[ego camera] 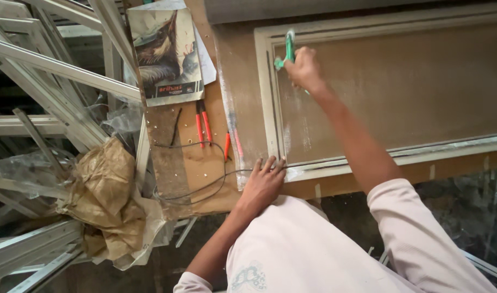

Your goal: The person fits a roll of mesh over a white window frame on the workbench and presses a black rubber spline cord into the frame groove using a green spline roller, working along the edges. They cut and handle the spline by hand and unroll the mesh across the frame as they secure it.

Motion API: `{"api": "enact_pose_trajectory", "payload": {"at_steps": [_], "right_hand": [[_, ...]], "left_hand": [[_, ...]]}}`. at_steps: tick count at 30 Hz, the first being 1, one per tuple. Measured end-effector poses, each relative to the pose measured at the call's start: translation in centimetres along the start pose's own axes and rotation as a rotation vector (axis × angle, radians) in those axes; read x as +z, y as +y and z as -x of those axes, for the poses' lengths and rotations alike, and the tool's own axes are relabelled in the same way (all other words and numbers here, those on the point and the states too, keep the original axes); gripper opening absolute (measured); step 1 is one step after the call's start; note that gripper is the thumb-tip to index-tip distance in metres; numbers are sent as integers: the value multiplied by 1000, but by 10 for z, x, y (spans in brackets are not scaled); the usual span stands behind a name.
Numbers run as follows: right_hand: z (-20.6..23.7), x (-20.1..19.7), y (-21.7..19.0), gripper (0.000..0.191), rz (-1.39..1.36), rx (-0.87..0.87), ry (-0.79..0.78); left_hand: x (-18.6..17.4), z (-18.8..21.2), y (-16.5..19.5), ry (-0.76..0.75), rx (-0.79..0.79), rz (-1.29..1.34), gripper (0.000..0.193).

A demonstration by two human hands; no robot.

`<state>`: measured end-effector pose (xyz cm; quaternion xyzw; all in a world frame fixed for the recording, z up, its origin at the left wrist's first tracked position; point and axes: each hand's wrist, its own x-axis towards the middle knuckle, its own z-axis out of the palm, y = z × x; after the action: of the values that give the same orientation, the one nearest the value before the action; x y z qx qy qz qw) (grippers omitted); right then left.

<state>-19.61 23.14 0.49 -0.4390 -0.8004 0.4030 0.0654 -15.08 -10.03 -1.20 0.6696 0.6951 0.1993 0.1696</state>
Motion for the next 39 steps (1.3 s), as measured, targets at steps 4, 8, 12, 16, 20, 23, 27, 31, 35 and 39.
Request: {"api": "enact_pose_trajectory", "payload": {"at_steps": [4,8,12,16,20,23,27,31,35,39], "right_hand": [[52,-4,21,38,104,-97,-70],[111,2,33,35,186,61,-110],[192,4,48,33,203,149,-196],[258,16,60,36,425,-7,-161],[269,23,64,34,422,-91,-80],[262,16,52,34,388,-133,-70],[265,-13,29,34,182,267,-283],[288,-29,23,29,-347,298,-230],[303,-27,34,29,-602,427,-503],[303,-13,28,32,-766,388,-463]], "left_hand": [[2,1,-1,62,8,-9,27],[-7,16,-6,157,-26,-68,24],[-18,35,-8,238,-135,-9,13],[-15,42,-9,331,-245,-7,10],[-6,40,-10,309,-309,-29,10],[-7,37,-8,151,-390,-23,10],[-22,35,0,183,-436,66,23],[-35,36,4,231,-591,513,27],[-25,28,5,193,-572,1268,40],[-5,30,5,-33,-567,1455,28]]}}
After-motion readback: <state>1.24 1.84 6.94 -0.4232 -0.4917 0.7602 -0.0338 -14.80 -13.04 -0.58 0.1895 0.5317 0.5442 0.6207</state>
